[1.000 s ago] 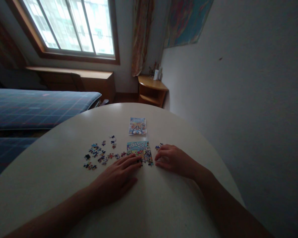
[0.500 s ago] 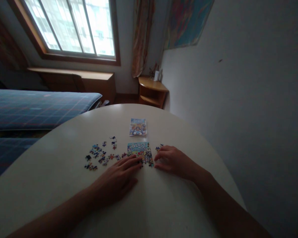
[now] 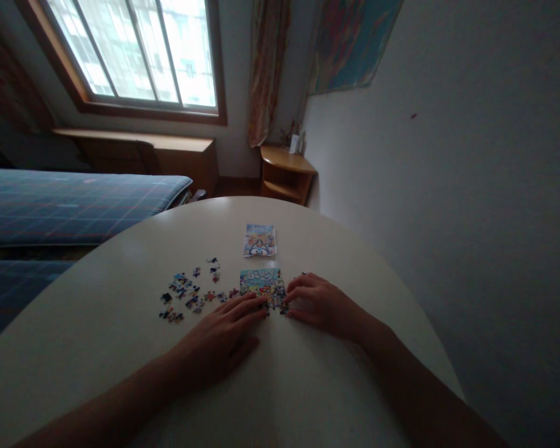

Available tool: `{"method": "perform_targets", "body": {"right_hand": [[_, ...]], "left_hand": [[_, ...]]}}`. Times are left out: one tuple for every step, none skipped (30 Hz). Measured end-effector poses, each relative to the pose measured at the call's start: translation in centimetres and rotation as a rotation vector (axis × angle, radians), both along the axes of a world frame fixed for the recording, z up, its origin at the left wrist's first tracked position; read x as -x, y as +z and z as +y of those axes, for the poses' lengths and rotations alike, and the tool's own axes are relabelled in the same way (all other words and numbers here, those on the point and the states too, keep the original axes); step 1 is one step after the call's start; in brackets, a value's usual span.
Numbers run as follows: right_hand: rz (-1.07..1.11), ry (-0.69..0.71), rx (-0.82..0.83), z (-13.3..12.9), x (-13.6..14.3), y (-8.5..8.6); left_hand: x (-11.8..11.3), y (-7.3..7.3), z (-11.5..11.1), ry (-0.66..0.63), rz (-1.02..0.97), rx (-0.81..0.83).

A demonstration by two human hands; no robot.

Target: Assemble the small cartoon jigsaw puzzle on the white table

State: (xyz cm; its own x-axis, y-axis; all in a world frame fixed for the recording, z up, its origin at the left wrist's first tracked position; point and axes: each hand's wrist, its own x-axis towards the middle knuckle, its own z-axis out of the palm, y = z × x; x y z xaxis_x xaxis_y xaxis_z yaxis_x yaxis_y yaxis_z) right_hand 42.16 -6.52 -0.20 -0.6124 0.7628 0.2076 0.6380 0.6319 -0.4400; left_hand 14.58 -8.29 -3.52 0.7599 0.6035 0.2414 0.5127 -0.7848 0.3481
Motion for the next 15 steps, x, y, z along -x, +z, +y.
{"method": "perform_targets", "body": {"right_hand": [[0.000, 0.002, -0.004, 0.0, 0.0, -0.1], [0.000, 0.003, -0.008, 0.1, 0.0, -0.2], [0.000, 0.006, -0.010, 0.1, 0.0, -0.2], [0.000, 0.009, -0.009, 0.2, 0.0, -0.3], [-0.001, 0.011, -0.004, 0.2, 0.1, -0.3], [0.000, 0.011, 0.001, 0.2, 0.1, -0.2], [0.001, 0.012, 0.006, 0.2, 0.1, -0.2], [0.002, 0.015, 0.012, 0.1, 0.1, -0.1], [0.004, 0.017, 0.016, 0.1, 0.0, 0.1], [0.005, 0.017, 0.020, 0.1, -0.1, 0.2], [0.009, 0.015, 0.021, 0.0, -0.3, 0.4], [0.013, 0.009, 0.023, 0.0, -0.4, 0.6], [0.018, -0.001, 0.022, -0.1, -0.6, 0.8], [0.024, -0.014, 0.019, -0.1, -0.8, 0.9], [0.028, -0.026, 0.017, -0.1, -0.9, 1.0]], "left_hand": [[0.0, 0.0, 0.0, 0.001, 0.006, -0.001], [0.0, 0.0, 0.0, 0.003, 0.014, -0.001], [0.0, 0.0, 0.0, 0.006, 0.021, -0.002], [0.0, 0.0, 0.0, 0.007, 0.021, -0.002], [0.0, 0.0, 0.0, 0.007, 0.015, -0.001], [0.0, 0.0, 0.0, 0.004, 0.008, 0.001], [0.0, 0.0, 0.0, 0.002, -0.001, 0.003], [0.0, 0.0, 0.0, 0.001, -0.010, 0.004], [0.0, 0.0, 0.0, 0.000, -0.014, 0.005], [0.0, 0.0, 0.0, 0.001, -0.012, 0.005], [0.0, 0.0, 0.0, 0.002, -0.004, 0.004], [0.1, 0.0, 0.0, 0.002, 0.006, 0.002], [0.1, 0.0, 0.0, 0.000, 0.015, 0.001], [0.1, 0.0, 0.0, -0.004, 0.022, 0.001], [0.1, 0.0, 0.0, -0.004, 0.022, 0.000]]}}
